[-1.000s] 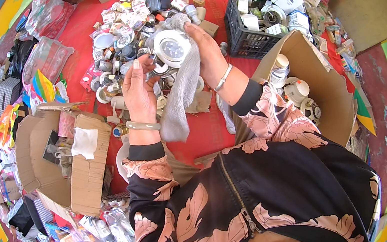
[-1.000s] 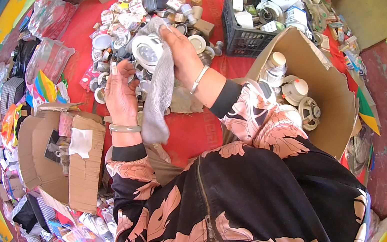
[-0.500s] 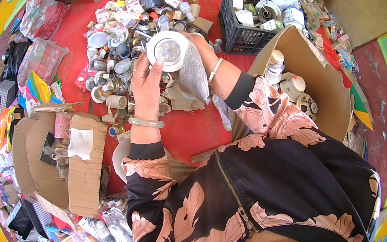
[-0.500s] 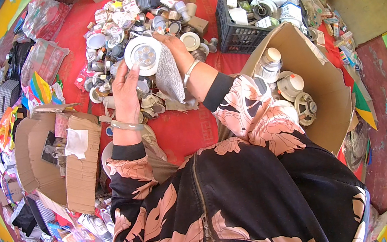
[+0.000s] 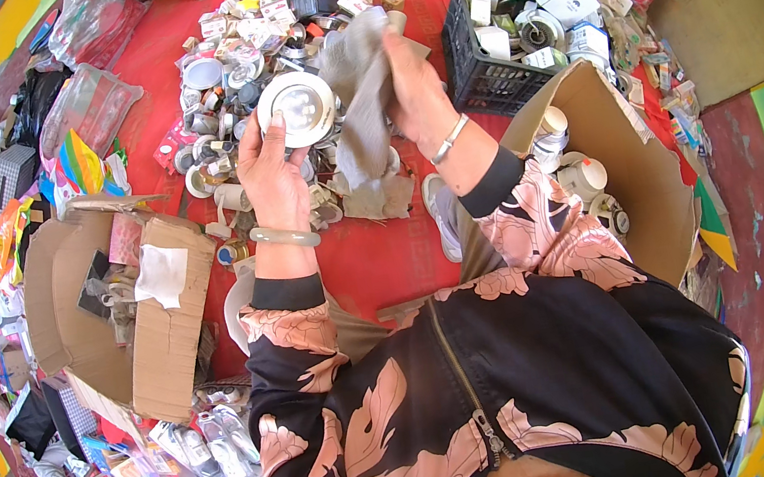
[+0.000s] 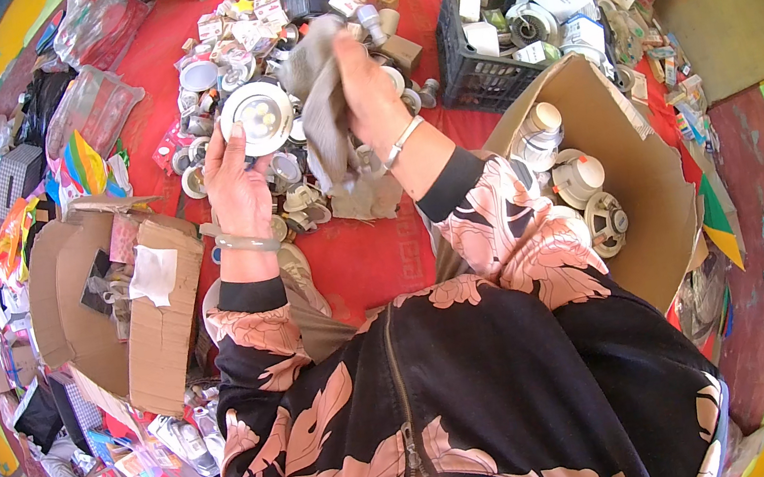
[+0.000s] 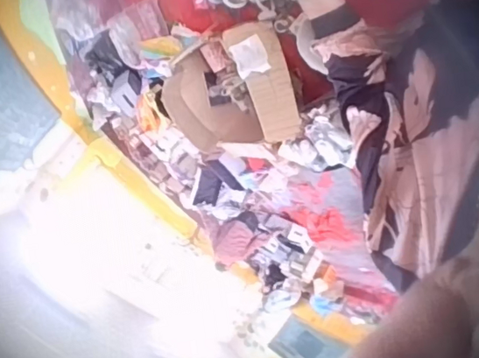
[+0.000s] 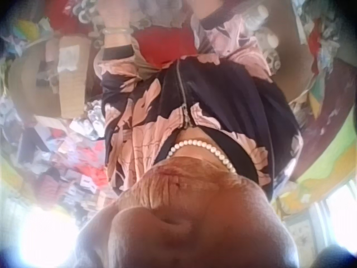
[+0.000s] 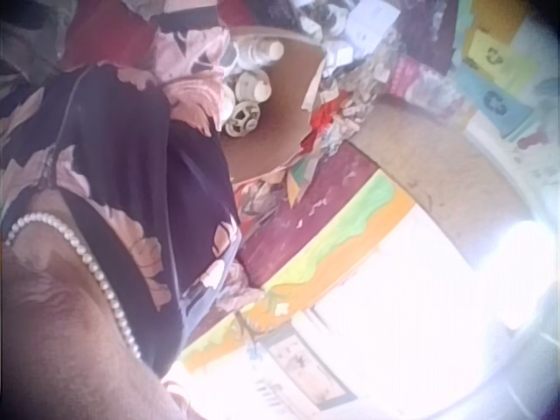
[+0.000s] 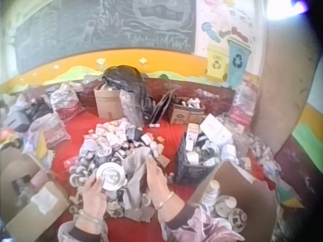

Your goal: The person cleans several small circular electronic components using a cloth. The person picks up each component, wipes it thoroughly with the cloth, and then places it into a cardboard box.

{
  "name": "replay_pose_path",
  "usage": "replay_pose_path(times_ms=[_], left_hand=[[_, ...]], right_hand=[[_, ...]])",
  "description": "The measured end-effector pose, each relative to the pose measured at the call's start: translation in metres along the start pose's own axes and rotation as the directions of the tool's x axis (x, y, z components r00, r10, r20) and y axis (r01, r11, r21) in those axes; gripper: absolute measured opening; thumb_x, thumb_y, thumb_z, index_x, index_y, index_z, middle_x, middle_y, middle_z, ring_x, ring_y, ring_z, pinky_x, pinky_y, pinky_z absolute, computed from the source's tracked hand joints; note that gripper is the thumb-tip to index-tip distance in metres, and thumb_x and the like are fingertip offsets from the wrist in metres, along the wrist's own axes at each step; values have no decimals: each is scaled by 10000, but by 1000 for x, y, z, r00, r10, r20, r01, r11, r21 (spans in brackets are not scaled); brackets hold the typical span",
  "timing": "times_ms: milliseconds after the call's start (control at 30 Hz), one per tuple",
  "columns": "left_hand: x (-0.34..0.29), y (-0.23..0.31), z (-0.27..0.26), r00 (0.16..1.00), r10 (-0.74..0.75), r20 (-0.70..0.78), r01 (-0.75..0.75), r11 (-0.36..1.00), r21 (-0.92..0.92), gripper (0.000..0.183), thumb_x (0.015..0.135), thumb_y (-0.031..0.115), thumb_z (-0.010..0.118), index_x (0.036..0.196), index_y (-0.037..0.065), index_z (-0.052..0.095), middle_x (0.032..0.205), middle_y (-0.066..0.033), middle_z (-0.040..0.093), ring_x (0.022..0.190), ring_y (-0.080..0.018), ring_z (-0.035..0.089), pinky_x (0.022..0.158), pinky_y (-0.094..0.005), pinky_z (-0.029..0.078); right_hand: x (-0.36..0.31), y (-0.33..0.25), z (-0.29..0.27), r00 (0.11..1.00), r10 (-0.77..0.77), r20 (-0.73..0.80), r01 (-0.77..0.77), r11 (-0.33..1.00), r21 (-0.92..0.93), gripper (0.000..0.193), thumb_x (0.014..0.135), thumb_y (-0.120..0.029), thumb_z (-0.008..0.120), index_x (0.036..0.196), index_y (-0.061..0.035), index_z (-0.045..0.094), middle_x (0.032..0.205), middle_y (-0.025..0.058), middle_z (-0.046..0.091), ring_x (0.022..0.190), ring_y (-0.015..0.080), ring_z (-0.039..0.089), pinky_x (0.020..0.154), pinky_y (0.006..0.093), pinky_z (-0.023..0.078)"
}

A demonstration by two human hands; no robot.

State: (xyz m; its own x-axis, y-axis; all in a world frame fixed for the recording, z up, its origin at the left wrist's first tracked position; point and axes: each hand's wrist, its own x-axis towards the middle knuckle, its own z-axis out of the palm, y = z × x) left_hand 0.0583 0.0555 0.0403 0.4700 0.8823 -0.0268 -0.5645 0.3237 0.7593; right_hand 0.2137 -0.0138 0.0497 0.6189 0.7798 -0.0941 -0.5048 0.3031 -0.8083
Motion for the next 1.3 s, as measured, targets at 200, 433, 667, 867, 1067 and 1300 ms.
replay_pose_path(times_ms=[200,433,667,867,1067,1300], left_hand=[[3,-15,2,999,-9,41,8,1000,21,264,891,38,492,1146,-19,528,1066,-76,591,943,-144,570,831,-262,451],[6,-10,-1,970,29,240,-123,915,384,384,866,90,560,1222,-19,470,1108,-63,545,981,-109,508,843,-238,415],[9,1,-9,910,-70,409,-166,842,513,435,888,164,548,1275,6,428,1143,-51,530,1025,-113,489,889,-247,390],[-1,-4,0,927,-96,362,-38,937,346,405,872,113,550,1248,8,441,1090,-44,555,947,-96,528,804,-233,442],[-2,5,1,973,-117,201,67,969,238,309,862,91,548,1155,9,492,1011,-38,588,850,-83,559,709,-210,445],[3,-17,-5,911,21,411,-315,678,664,471,855,98,528,1295,1,391,1042,-83,575,939,-131,532,818,-267,438]], right_hand=[[-17,34,17,872,-345,346,489,616,-618,562,832,-103,539,1347,-137,317,1249,210,469,1140,329,480,938,318,373],[-2,23,5,956,-217,196,291,774,-563,484,802,-69,596,1263,-40,450,1055,130,580,927,124,529,813,231,416],[-12,-3,9,900,-239,365,431,611,-664,335,850,-193,577,1121,5,568,772,57,617,691,83,522,664,247,439],[-3,17,2,970,-171,171,226,893,-390,238,877,-184,551,990,13,620,803,45,632,698,79,512,646,238,429],[10,-10,-6,995,81,-64,-79,996,34,310,899,-249,506,1060,9,569,887,88,625,768,138,560,726,268,450],[-1,28,3,972,-92,218,205,787,-582,557,757,-466,653,986,36,573,863,141,628,781,192,583,720,310,459]])
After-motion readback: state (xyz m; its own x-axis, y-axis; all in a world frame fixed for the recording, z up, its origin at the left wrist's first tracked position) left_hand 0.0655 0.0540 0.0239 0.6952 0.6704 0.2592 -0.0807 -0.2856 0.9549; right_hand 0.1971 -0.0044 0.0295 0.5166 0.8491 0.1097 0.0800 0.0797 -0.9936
